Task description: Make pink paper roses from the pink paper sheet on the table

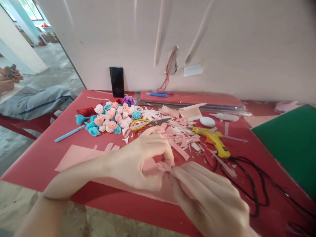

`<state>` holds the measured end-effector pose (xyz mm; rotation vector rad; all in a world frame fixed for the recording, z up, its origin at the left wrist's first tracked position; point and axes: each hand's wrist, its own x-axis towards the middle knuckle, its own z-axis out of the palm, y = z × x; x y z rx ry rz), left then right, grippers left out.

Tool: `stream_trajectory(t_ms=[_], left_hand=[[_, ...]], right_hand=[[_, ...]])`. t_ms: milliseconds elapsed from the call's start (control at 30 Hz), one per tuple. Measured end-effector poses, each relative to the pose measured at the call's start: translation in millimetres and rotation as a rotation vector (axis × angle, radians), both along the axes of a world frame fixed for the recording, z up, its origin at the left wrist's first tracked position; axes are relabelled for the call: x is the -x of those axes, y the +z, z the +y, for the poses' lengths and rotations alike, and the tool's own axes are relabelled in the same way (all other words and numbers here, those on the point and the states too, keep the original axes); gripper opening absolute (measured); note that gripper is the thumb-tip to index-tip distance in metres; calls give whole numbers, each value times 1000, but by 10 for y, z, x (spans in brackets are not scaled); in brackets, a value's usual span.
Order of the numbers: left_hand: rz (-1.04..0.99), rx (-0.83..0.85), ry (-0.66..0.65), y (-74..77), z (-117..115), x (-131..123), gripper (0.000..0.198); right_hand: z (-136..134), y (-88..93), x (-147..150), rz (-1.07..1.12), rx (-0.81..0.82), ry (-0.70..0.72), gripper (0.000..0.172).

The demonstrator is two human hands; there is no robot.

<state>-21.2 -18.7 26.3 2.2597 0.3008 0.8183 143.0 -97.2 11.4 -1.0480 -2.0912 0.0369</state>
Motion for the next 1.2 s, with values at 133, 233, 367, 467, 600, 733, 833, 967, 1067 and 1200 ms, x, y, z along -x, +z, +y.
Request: stream_trajectory(t_ms=[133, 233, 367, 467, 600, 733, 833, 967, 1067, 1200], left_hand=[[7, -18, -76, -26, 23, 19, 14], [-8, -61, -95, -49, 44, 23, 13], [16, -41, -136, -55, 62, 30, 14], [-1, -36, -139, -60, 60, 32, 16], [-32, 7, -73, -73, 43, 15, 15], [-5, 42, -15, -68, 34, -12, 13], [-29, 48, 7, -73, 33, -30, 13], [-19, 89, 46, -89, 26, -46, 12], [-14, 80, 79, -85, 17, -54, 12], [-17, 78, 112, -80, 1, -63, 13]], right_hand=[[-51, 39, 13, 58, 99, -12, 17], [-82, 81, 16, 72, 205, -38, 24], [-62, 133, -6, 141, 406, -27, 25], [-14, 148, -20, 248, 559, 35, 25], [25, 140, -22, 368, 642, 101, 29], [12, 132, -22, 273, 515, 18, 25], [-11, 107, -22, 158, 331, -40, 21], [-36, 47, -5, 73, 125, -97, 15], [-51, 8, 4, 32, 44, -100, 12], [-74, -32, -13, -15, 27, -113, 11]])
